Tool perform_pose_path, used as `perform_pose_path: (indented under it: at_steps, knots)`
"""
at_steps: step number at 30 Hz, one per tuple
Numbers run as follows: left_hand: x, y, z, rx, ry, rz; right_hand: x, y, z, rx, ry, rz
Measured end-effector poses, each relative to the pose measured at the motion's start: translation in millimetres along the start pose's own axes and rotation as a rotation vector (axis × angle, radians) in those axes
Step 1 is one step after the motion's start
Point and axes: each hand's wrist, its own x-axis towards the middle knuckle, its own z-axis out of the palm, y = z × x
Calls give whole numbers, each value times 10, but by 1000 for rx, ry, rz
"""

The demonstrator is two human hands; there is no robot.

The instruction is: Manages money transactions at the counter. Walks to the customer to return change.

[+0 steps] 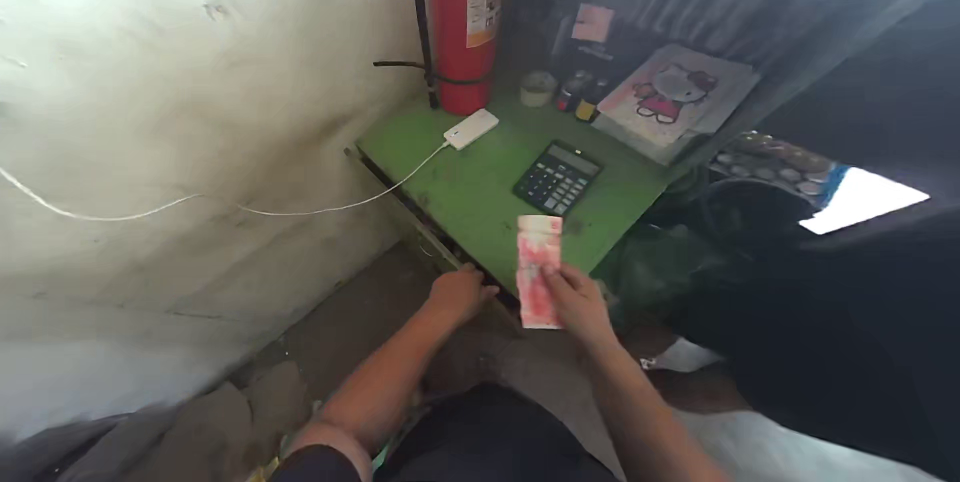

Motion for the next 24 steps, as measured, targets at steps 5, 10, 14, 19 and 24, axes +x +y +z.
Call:
perform_pose_path:
  at_steps: [5, 10, 14, 19, 24]
  knots:
    - [50, -211, 52, -12, -47, 107, -274, 85, 126, -119, 214, 158]
    - [-212, -541, 100, 0, -131, 146, -313, -32, 534, -153, 200, 269]
    - [-588, -912, 179, 33, -170, 213, -68, 98, 965, -201, 91, 359]
    - [-916, -1230, 308, 35, -204, 245, 315, 273, 1690, -191, -109, 342]
    - [-1002, -1258, 265, 23, -244, 237, 614, 315, 1977, -179, -326, 302]
